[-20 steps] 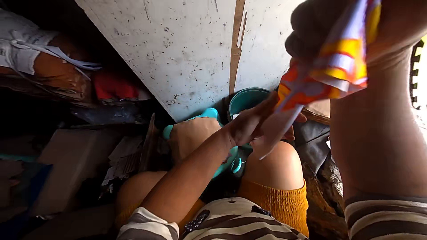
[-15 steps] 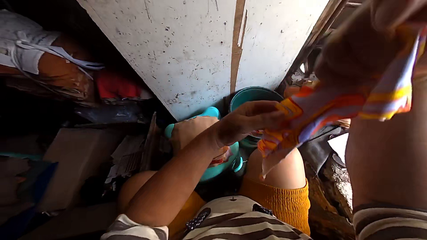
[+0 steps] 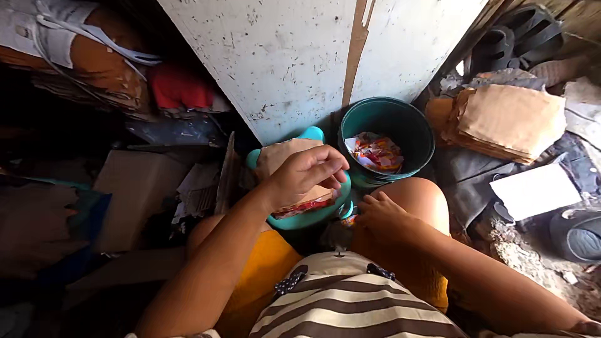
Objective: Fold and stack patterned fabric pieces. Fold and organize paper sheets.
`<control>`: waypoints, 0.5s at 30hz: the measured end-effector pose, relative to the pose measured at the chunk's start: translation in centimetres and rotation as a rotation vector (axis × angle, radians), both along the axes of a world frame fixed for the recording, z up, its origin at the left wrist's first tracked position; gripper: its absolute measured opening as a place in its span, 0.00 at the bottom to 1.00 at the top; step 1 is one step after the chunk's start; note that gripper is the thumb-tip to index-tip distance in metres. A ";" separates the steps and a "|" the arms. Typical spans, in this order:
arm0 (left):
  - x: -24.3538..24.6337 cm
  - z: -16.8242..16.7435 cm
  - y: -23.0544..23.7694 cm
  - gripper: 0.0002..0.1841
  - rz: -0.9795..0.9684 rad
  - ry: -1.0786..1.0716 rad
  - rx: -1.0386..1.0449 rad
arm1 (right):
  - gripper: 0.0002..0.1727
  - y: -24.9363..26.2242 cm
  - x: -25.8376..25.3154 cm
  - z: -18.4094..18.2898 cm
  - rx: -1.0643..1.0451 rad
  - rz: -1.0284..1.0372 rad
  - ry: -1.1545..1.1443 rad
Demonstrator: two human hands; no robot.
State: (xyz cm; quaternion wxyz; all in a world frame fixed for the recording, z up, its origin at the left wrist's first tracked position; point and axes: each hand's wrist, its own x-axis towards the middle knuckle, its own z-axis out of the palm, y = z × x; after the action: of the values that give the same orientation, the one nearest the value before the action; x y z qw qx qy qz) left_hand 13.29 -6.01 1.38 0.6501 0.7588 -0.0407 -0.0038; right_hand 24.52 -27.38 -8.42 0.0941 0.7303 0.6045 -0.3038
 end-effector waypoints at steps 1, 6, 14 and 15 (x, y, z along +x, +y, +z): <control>-0.6 -0.3 0.4 0.15 0.037 -0.013 0.003 | 0.15 0.8 -0.1 0.1 -0.021 0.000 -0.036; -3.0 -1.2 3.0 0.14 0.130 -0.257 0.109 | 0.18 3.3 0.8 0.5 -0.125 -0.150 0.052; -8.1 -4.0 10.8 0.14 0.560 -0.385 0.158 | 0.24 5.8 -1.2 -12.1 -0.390 0.017 0.196; -8.7 -4.4 11.3 0.14 0.629 -0.391 0.143 | 0.23 3.5 -1.5 -16.1 -0.157 0.013 0.151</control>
State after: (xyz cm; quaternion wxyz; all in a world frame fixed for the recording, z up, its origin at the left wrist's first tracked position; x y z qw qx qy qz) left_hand 4.56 5.33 -3.01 0.5447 0.7640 0.0712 0.3383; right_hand 23.06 -23.89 -24.49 0.1073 0.6918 0.5888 -0.4040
